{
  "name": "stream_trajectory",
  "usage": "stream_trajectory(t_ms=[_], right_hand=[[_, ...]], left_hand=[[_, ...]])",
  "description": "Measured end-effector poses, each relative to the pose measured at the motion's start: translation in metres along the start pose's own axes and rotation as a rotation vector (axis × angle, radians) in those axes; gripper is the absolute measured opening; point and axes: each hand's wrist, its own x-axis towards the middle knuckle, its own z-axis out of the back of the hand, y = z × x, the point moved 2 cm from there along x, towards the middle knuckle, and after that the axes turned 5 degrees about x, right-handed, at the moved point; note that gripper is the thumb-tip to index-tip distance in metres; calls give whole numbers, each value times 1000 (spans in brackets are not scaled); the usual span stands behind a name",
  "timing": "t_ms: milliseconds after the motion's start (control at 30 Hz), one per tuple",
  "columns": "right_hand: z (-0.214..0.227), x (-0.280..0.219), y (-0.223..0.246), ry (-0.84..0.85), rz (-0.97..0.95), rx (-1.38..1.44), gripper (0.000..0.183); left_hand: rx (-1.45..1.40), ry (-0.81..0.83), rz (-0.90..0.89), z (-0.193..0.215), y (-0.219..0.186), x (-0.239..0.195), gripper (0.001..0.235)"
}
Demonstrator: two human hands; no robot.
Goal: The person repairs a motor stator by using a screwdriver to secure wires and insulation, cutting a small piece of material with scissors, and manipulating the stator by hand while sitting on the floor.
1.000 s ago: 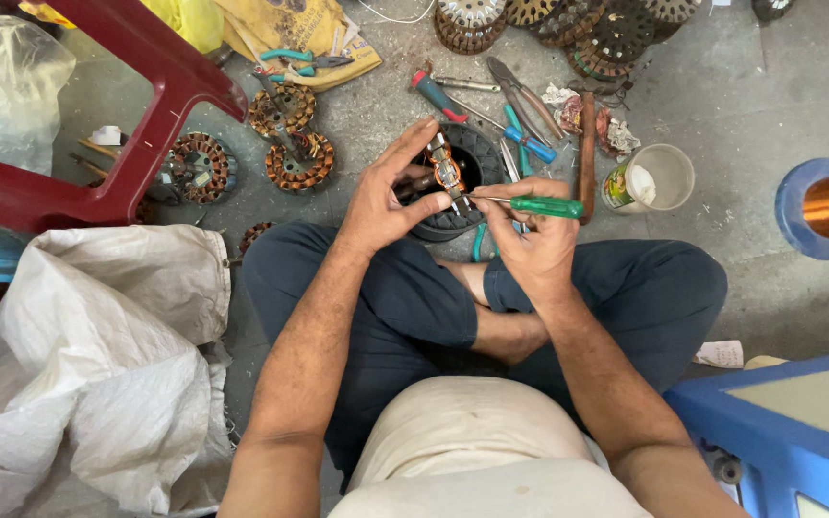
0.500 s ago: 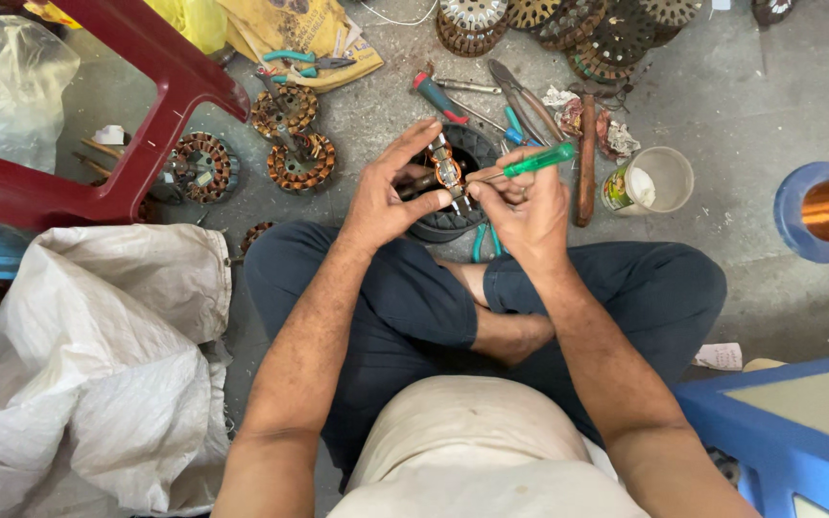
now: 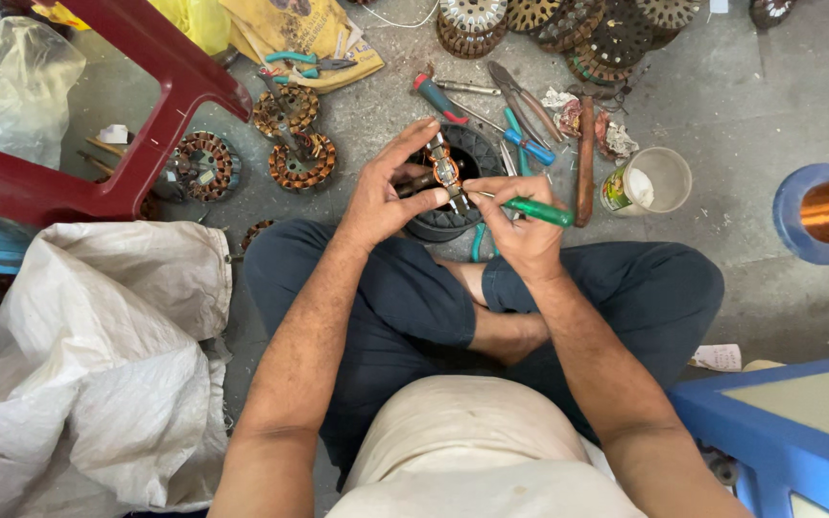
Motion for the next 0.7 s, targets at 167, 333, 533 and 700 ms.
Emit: stream_trajectory(t_ms=[167,333,533,700], right_hand=[[-1,4,2,43,1,-129,32],[4,5,9,12,-170,136,28],[0,15,19,-14,-146,129,23],[-7,25,25,35,-50,-120,22]], left_hand=[[-33,10,-31,1,-1,-2,84],[157,-63,-131,1,-18,-11,83],[404,-217,-360,-7,-30,-19,54],[482,-197,-336,-10,-21,-18,41]])
